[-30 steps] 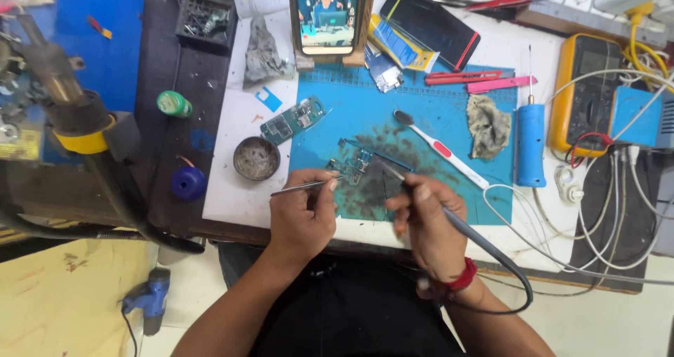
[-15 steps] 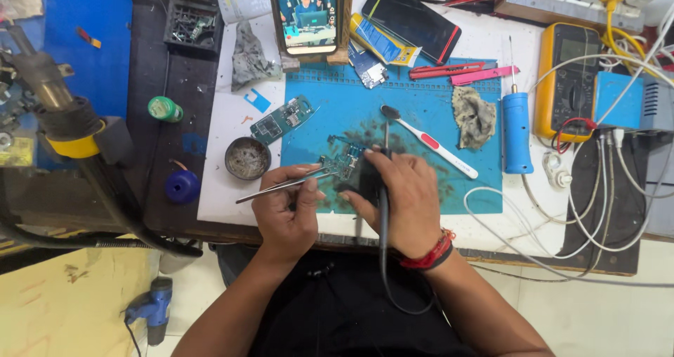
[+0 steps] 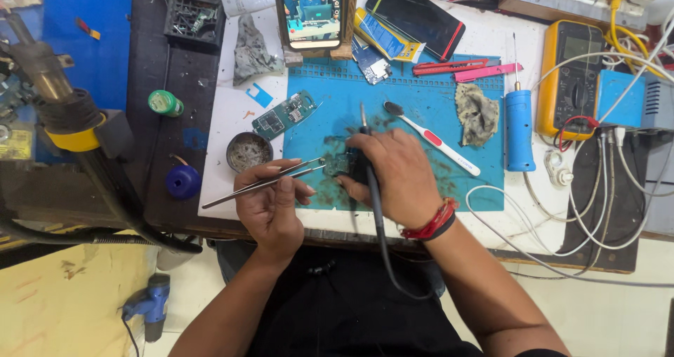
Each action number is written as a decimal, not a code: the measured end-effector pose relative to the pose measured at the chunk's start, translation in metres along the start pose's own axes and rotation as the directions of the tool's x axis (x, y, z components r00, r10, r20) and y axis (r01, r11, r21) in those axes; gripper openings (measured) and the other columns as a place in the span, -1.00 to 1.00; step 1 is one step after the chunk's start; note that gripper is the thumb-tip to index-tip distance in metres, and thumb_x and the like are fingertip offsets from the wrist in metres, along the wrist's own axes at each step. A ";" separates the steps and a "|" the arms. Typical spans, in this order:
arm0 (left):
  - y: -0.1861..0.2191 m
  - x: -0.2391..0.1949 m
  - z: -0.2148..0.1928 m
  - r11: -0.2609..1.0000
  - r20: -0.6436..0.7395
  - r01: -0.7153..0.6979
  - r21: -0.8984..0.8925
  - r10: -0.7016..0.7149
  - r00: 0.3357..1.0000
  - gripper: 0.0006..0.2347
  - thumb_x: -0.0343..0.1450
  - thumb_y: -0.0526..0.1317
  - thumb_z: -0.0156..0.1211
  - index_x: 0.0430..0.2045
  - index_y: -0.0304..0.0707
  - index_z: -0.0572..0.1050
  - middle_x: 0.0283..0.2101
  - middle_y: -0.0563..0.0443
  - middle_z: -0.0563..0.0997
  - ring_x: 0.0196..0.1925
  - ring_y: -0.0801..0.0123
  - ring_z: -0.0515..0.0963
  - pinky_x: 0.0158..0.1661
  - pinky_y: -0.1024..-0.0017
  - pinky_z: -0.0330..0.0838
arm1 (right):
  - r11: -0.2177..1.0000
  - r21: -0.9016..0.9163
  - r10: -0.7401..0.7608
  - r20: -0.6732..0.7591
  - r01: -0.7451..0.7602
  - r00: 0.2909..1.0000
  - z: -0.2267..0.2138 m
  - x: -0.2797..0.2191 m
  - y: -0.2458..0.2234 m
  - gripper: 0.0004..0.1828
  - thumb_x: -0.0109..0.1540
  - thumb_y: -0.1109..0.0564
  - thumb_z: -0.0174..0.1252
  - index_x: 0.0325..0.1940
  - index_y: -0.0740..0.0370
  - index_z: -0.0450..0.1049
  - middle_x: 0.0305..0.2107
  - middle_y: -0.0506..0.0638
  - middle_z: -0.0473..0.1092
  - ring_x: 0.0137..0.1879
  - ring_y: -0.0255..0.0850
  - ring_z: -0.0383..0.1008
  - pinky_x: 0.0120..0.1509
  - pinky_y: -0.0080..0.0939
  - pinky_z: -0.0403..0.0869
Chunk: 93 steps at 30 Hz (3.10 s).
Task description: The person uses a soldering iron and tweezers to solder components on a small circuit board. They then use a hot air gun to heat the board, followed by additional soldering and wiping the board with a cloth.
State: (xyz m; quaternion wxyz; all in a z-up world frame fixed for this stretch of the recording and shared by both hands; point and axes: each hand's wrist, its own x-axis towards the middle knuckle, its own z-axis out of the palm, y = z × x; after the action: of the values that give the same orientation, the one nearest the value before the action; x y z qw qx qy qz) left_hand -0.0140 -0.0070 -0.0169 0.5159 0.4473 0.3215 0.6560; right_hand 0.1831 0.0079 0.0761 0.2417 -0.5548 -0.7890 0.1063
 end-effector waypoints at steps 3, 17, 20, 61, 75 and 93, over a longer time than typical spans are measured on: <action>-0.002 -0.001 -0.001 0.999 -0.015 -0.036 -0.034 0.036 0.999 -0.82 0.60 -0.37 0.04 0.04 -0.30 0.23 0.06 -0.31 0.56 -0.29 0.39 0.63 -0.30 0.52 0.51 | 0.982 0.024 -0.188 0.054 0.187 0.981 -0.007 0.010 0.004 -0.45 0.07 0.02 0.38 0.08 0.22 0.43 -0.14 0.09 0.43 -0.08 0.06 0.34 0.03 0.03 0.30; -0.002 0.000 0.007 0.998 0.016 -0.004 0.056 0.004 1.000 -0.82 0.59 -0.41 0.07 0.01 -0.33 0.24 0.07 -0.26 0.55 -0.23 0.48 0.61 -0.21 0.56 0.54 | 0.997 0.000 0.077 -0.172 -0.078 0.982 0.009 -0.010 -0.013 -0.48 0.10 0.02 0.44 0.04 0.25 0.43 -0.28 0.09 0.45 -0.15 0.06 0.40 -0.04 0.02 0.35; -0.001 0.001 0.008 0.991 0.033 -0.005 0.136 0.000 0.999 -0.83 0.58 -0.41 0.10 -0.02 -0.35 0.26 0.05 -0.23 0.58 -0.23 0.49 0.62 -0.20 0.57 0.56 | 0.992 -0.069 0.086 -0.196 -0.101 0.977 0.026 -0.015 -0.016 -0.40 0.10 -0.07 0.46 0.06 0.28 0.42 -0.24 0.15 0.43 -0.13 0.10 0.39 -0.04 0.04 0.33; 0.002 0.022 0.032 0.885 0.097 0.172 0.433 -0.236 0.967 -0.88 0.53 -0.33 0.17 -0.15 -0.35 0.38 -0.15 -0.08 0.72 -0.37 0.52 0.70 -0.37 0.55 0.62 | 0.615 0.738 0.488 -0.082 -0.276 0.869 0.042 -0.070 0.028 -0.87 0.24 0.34 0.30 -0.16 0.31 0.49 -0.43 -0.08 0.52 -0.35 -0.51 0.43 -0.29 -0.48 0.39; 0.004 0.023 0.034 0.811 0.132 0.043 0.584 -0.148 0.980 -0.90 0.52 -0.33 0.20 -0.18 -0.28 0.41 -0.21 -0.04 0.72 -0.46 0.48 0.67 -0.45 0.51 0.51 | 0.723 0.641 0.455 -0.163 -0.257 0.875 0.045 -0.063 0.025 -0.86 0.20 0.33 0.34 -0.21 0.34 0.51 -0.45 -0.06 0.54 -0.36 -0.51 0.44 -0.28 -0.49 0.38; 0.004 0.023 0.033 0.808 0.153 0.002 0.590 -0.114 0.982 -0.91 0.52 -0.34 0.19 -0.19 -0.29 0.40 -0.20 -0.07 0.70 -0.46 0.41 0.68 -0.43 0.48 0.52 | 0.682 0.671 0.502 -0.138 -0.292 0.854 0.046 -0.064 0.023 -0.86 0.21 0.34 0.34 -0.21 0.33 0.50 -0.45 -0.10 0.50 -0.35 -0.52 0.42 -0.28 -0.49 0.38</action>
State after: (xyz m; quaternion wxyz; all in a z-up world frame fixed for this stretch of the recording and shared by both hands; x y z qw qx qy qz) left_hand 0.0132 0.0130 0.0055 0.3996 0.6322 0.4735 0.4652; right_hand 0.1961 -0.0380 0.0096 0.5042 -0.6106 -0.5174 0.3246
